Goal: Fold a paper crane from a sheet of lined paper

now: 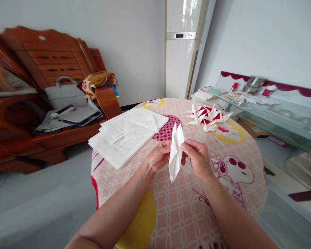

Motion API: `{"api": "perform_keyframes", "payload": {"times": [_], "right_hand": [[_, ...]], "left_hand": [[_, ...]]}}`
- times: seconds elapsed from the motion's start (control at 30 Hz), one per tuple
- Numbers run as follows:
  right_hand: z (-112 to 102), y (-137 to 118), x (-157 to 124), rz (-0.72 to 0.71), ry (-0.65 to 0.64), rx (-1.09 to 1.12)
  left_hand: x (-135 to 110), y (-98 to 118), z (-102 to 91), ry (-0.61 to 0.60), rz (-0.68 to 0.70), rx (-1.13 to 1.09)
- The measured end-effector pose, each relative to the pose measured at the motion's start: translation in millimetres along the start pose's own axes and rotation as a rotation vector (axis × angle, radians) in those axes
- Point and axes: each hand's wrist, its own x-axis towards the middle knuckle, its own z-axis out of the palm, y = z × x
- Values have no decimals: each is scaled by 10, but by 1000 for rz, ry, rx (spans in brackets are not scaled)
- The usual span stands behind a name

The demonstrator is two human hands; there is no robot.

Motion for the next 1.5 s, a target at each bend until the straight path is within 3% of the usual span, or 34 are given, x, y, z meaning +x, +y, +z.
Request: {"api": "perform_keyframes", "payload": {"times": [0.57,0.83,1.1,1.5], "right_hand": [[-17,15,-6,-20,-27,13],[-41,16,14,-23,-32,-1],[-52,30,35,16,-28,-48],[-53,53,34,10,-1,-83]], "left_hand": [[-11,6,4,-4,16,-9],[-37,66,5,129,123,41],[-55,104,55,109,128,84],[-59,161,100,212,192,222]]}}
